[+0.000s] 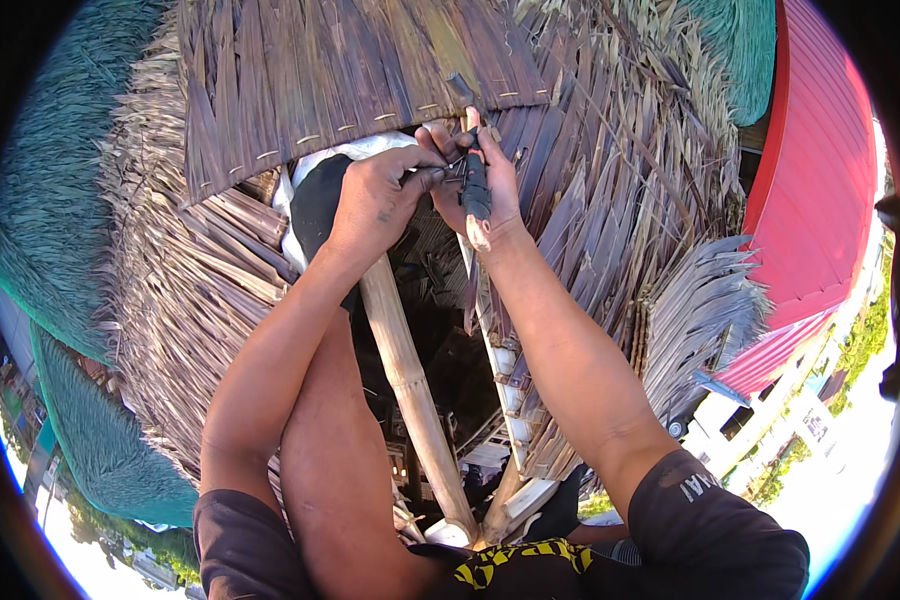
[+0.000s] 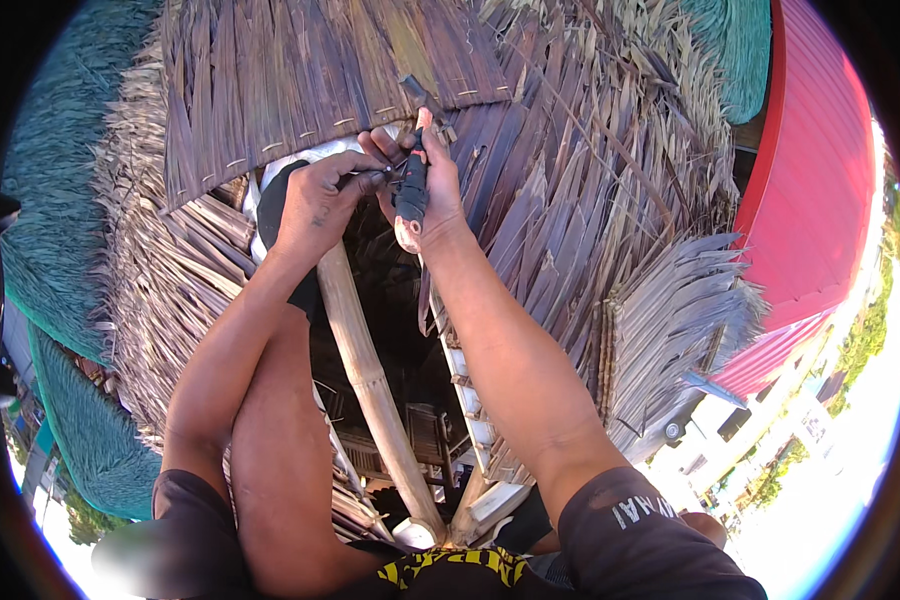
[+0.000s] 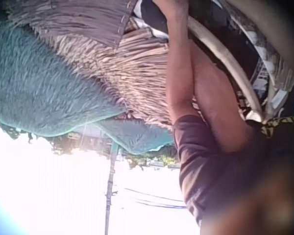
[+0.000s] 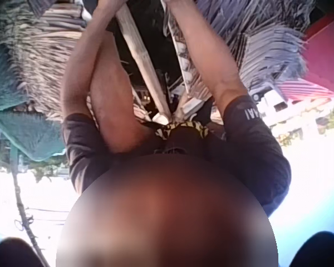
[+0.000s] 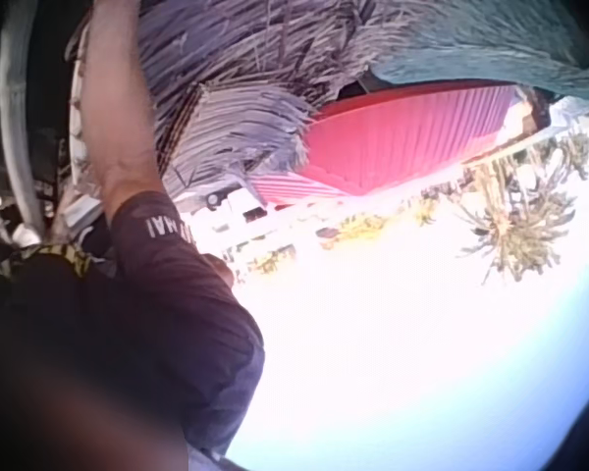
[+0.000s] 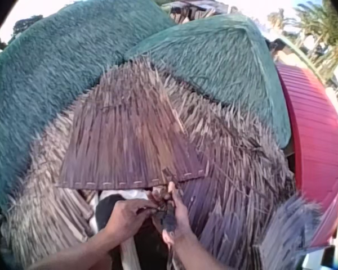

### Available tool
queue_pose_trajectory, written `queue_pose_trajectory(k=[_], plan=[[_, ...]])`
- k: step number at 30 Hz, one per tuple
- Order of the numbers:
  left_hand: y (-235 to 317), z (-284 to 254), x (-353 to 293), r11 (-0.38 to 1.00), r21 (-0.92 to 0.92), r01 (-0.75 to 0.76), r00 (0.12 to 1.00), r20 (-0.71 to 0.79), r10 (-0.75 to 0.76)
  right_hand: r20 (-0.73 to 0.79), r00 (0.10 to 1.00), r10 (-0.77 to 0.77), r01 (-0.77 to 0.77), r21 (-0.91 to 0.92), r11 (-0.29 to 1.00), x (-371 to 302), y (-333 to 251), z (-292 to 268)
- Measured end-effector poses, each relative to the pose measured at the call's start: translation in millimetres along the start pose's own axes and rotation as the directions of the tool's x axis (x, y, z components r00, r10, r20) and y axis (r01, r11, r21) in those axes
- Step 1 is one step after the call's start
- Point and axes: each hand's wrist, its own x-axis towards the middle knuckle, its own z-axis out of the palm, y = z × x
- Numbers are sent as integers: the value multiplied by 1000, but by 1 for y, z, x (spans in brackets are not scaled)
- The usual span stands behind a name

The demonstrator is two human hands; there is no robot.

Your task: The person is on a thatched roof, using a hammer to drive nails into wooden strips to secure the thatch. They repeatedly position the thatch, place nails, and hammer them into the underlying structure.

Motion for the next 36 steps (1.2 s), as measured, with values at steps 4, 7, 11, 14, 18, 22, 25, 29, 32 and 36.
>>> queue_pose_trajectory(k=[4,7,11,14,18,22,25,29,32,36], plan=[[1,3,3,973,-102,206,975,102,-196,-100,992,75,-78,-34,996,5,-3,-17],[-9,3,2,912,-302,279,958,152,-243,-93,993,75,-77,-25,997,4,-8,-28],[-58,-18,20,880,-378,288,940,-65,-336,-219,975,41,-109,-308,945,-11,-18,-31],[-103,-30,35,990,1,141,966,-221,-138,-348,937,-42,-257,-763,593,-26,-21,-23],[-138,-17,49,927,371,65,963,-266,38,-166,976,-141,-190,-966,-174,-33,-7,-4],[-153,-12,60,894,448,-16,990,-115,75,295,931,-214,174,-876,-450,-38,7,17],[-159,-15,64,908,419,23,999,-45,-4,284,932,-225,164,-884,-437,-34,14,33],[-166,-14,63,897,442,-12,998,-43,35,160,970,-184,20,-803,-595,-22,15,47],[-168,-15,64,904,428,-20,999,-16,30,284,936,-210,96,-776,-623,-23,15,50],[-173,-21,67,964,264,-18,1000,-2,19,360,893,-270,202,-857,-474,-29,19,51]])
